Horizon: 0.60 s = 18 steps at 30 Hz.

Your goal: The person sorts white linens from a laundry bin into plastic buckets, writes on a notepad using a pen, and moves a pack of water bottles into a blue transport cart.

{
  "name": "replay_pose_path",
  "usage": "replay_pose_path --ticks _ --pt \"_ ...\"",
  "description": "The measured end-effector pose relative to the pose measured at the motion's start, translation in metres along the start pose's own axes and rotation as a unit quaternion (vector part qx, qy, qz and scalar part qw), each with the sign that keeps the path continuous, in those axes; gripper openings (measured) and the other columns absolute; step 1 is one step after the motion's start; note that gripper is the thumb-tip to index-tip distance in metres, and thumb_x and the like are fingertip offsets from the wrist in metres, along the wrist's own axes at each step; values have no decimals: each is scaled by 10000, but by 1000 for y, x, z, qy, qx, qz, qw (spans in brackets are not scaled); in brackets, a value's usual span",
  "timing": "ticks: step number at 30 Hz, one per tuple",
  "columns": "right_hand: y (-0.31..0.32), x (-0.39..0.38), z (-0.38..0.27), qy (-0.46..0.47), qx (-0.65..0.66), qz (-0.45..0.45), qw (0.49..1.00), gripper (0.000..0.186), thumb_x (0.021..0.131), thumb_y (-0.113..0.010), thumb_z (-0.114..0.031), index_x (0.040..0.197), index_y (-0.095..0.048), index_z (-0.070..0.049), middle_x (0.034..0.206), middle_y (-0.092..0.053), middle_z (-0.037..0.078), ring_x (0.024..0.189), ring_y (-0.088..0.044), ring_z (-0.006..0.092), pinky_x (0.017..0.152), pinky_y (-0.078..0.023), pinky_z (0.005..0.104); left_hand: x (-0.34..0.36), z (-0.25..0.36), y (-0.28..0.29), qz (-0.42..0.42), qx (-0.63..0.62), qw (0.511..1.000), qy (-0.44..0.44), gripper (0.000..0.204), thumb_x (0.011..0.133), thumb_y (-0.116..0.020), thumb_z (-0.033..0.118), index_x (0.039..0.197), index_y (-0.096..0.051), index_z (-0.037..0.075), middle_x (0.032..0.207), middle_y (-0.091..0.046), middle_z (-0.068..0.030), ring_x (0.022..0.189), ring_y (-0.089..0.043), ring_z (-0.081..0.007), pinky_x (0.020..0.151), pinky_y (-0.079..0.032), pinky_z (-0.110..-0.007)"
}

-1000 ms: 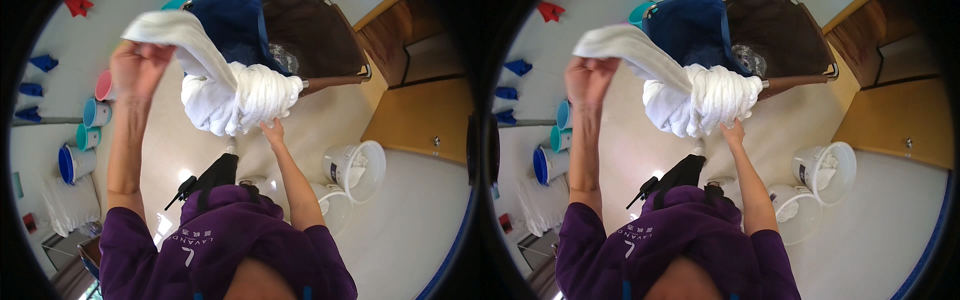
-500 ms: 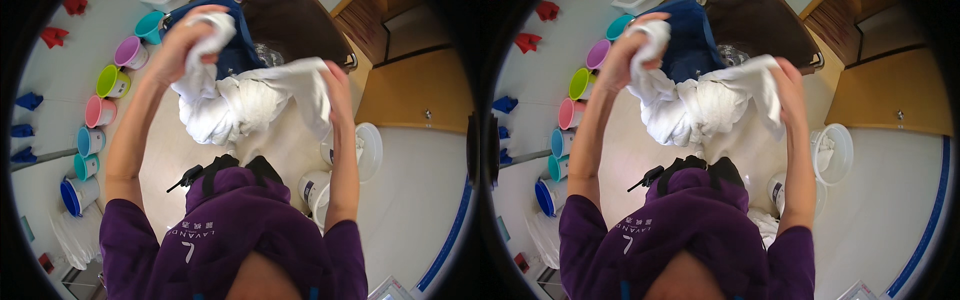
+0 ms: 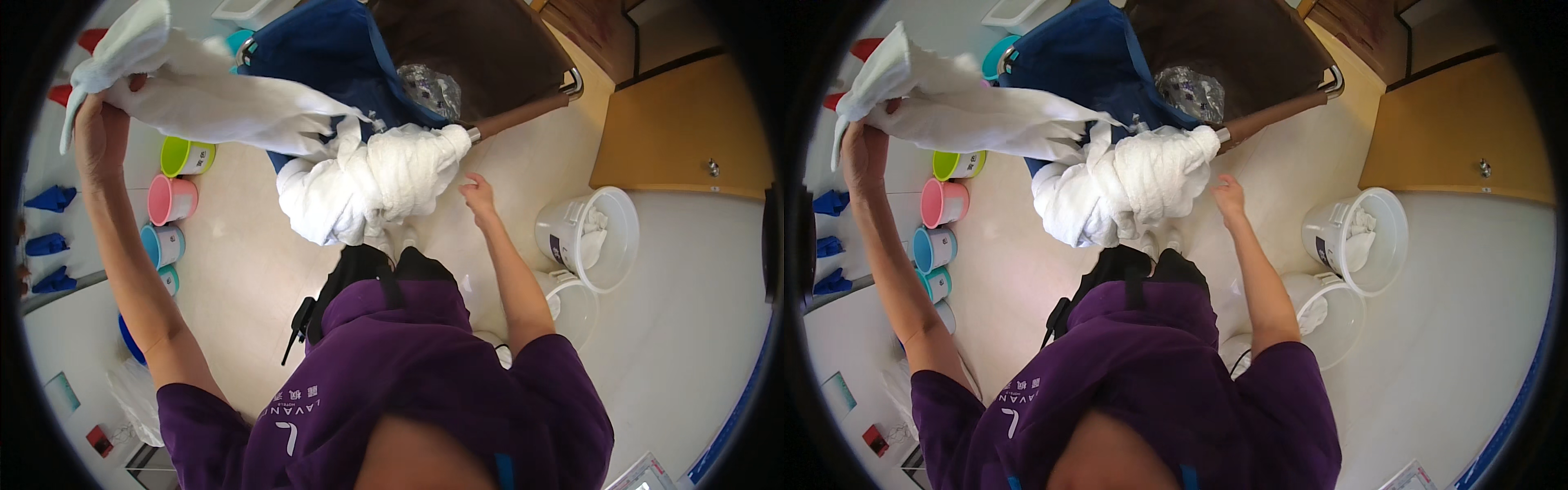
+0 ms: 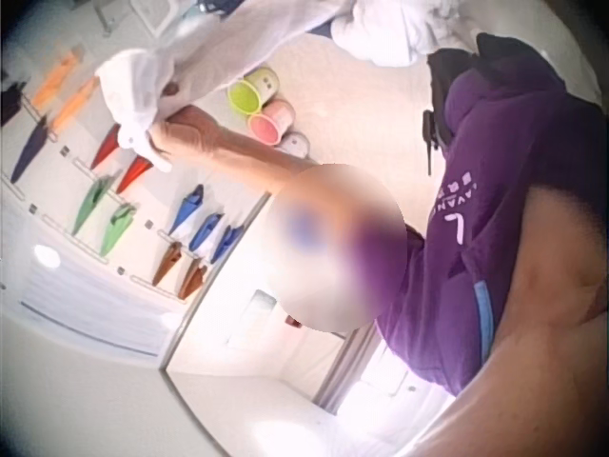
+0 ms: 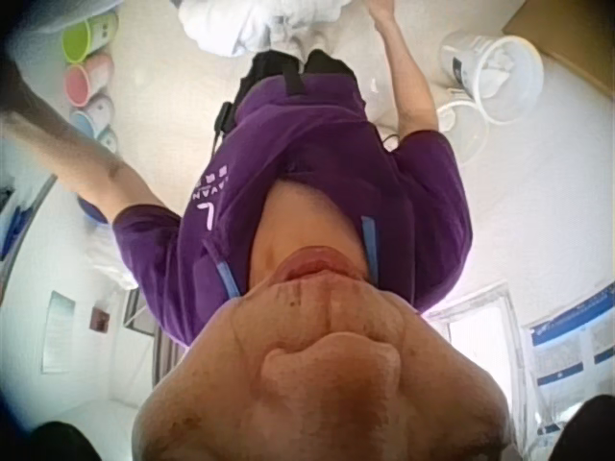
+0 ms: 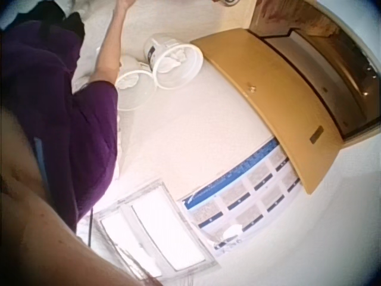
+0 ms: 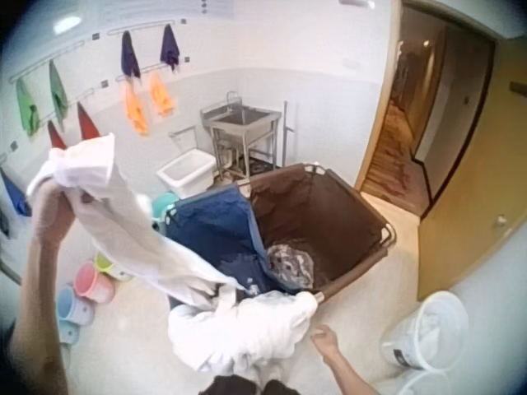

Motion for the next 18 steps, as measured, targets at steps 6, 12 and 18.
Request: replay_pose_path --ticks 6,12,18 --pt "-20 21 11 10 -55 24 998 313 969 -622 -260 1119 -668 10 982 -711 145 922 -651 217 861 -507 348 -21 -77 -60 -104 178 972 114 315 913 -585 89 1217 -646 32 1143 -644 -26 1053 -580 -142 937 -449 -284" --pt "106 -77 -186 220 -1 173 960 319 1049 -518 -236 945 -667 26 814 -642 37 800 -565 118 757 -475 293 -18 -111 -88 -311 70 939 129 421 884 -664 123 1291 -592 45 1134 -626 -25 1040 -585 -144 893 -481 -292" --pt "-26 -182 -435 451 -72 -27 889 181 983 -624 -149 925 -688 10 754 -614 -12 719 -533 74 651 -437 231 -52 -99 -192 -567 87 819 -25 481 795 -745 106 1255 -613 54 1021 -642 -18 943 -599 -113 842 -493 -277"
Point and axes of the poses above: each hand's wrist, its own x-axis towards the middle knuckle, its own y-axis out of the back of the hand, z = x × y, the point moved 5 cm from there along x, towards the middle knuckle
